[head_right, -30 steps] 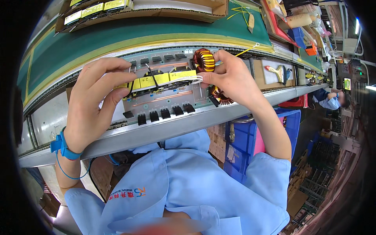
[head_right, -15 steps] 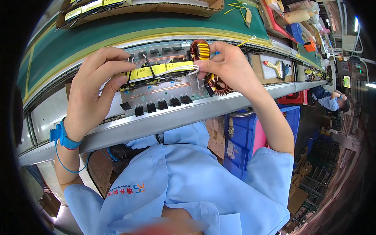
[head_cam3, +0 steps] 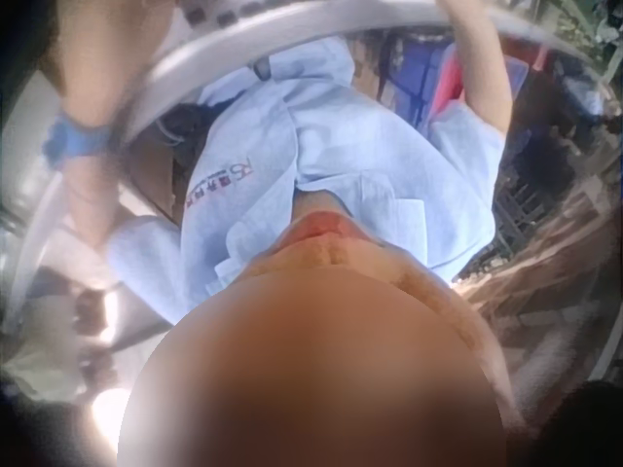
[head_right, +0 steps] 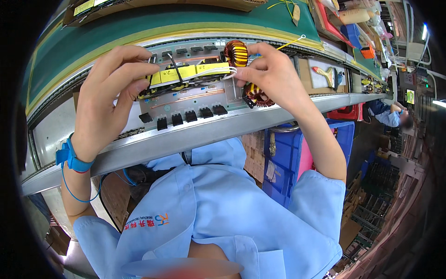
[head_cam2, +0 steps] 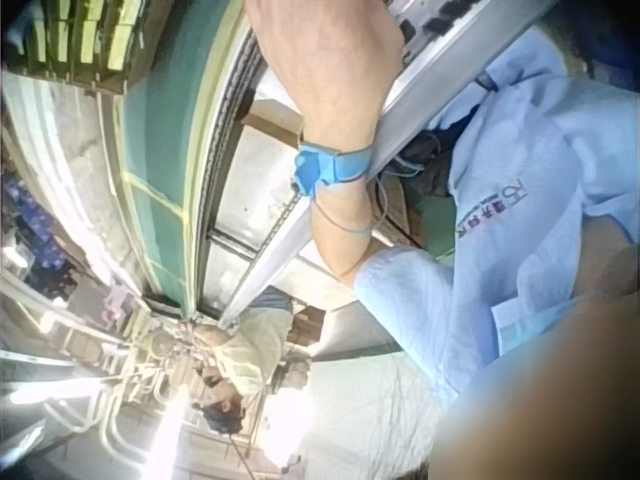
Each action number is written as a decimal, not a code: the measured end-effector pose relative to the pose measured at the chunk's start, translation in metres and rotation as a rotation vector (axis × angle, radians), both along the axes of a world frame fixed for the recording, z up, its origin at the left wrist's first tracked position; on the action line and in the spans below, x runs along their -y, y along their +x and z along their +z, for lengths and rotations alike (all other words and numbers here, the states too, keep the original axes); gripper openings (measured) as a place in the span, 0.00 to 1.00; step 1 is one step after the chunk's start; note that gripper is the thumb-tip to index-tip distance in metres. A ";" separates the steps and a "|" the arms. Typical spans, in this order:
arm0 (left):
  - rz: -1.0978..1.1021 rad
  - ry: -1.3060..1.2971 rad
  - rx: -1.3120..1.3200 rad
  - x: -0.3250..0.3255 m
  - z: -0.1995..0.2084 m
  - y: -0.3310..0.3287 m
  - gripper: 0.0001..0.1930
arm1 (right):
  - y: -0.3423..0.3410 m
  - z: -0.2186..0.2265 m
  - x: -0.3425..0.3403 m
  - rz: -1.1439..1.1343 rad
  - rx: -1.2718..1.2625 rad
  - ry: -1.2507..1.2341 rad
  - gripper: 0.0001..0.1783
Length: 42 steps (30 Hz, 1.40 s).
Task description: Assemble electronic components, including transformers and coils, onto a mounting plate or circuit board.
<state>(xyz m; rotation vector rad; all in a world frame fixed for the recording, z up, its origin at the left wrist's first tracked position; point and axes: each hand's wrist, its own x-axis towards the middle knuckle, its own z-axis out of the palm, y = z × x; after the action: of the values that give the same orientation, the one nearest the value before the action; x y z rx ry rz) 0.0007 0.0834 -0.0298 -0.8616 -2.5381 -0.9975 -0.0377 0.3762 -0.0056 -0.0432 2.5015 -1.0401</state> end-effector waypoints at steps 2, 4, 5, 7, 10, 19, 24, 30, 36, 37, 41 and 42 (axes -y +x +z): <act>-0.002 0.008 0.010 0.000 0.000 -0.001 0.13 | 0.002 0.006 -0.007 -0.010 0.010 -0.039 0.26; -0.003 0.004 -0.006 0.000 0.000 -0.001 0.14 | 0.006 0.010 -0.015 -0.075 0.018 -0.402 0.26; -0.002 0.004 -0.002 0.001 0.000 0.000 0.14 | 0.008 0.017 -0.019 -0.066 0.136 -0.478 0.31; 0.006 0.000 0.012 0.001 0.000 0.000 0.14 | 0.019 0.017 -0.012 -0.057 0.113 -0.518 0.33; -0.010 0.043 0.053 0.001 -0.003 -0.003 0.14 | 0.030 0.014 -0.008 -0.051 0.075 -0.571 0.31; -0.013 0.054 0.050 -0.001 -0.004 -0.001 0.14 | 0.018 0.009 -0.012 -0.038 0.115 -0.360 0.14; -0.016 0.033 0.047 -0.001 -0.004 0.000 0.16 | 0.034 -0.004 -0.003 -0.060 -0.001 -0.377 0.12; 0.009 0.039 0.039 -0.003 -0.004 0.001 0.18 | 0.033 -0.008 -0.005 -0.116 -0.038 -0.418 0.12; 0.107 -0.006 0.182 0.006 0.008 0.006 0.17 | 0.038 -0.008 -0.010 0.005 -0.325 -0.205 0.11; 0.124 -0.036 0.224 0.007 0.010 0.005 0.17 | 0.039 -0.006 -0.014 0.013 -0.354 -0.274 0.11; 0.139 0.135 0.418 0.006 0.007 0.005 0.11 | 0.055 -0.003 -0.015 0.086 -0.508 -0.317 0.10; 0.150 0.127 0.607 0.012 0.015 0.009 0.14 | 0.059 -0.001 -0.014 0.153 -0.569 -0.254 0.09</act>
<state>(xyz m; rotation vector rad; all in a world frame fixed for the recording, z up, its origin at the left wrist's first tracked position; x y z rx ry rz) 0.0100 0.0716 -0.0146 -0.3538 -2.9131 -1.5338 0.0218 0.3905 -0.0069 -0.6820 2.7655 -1.4284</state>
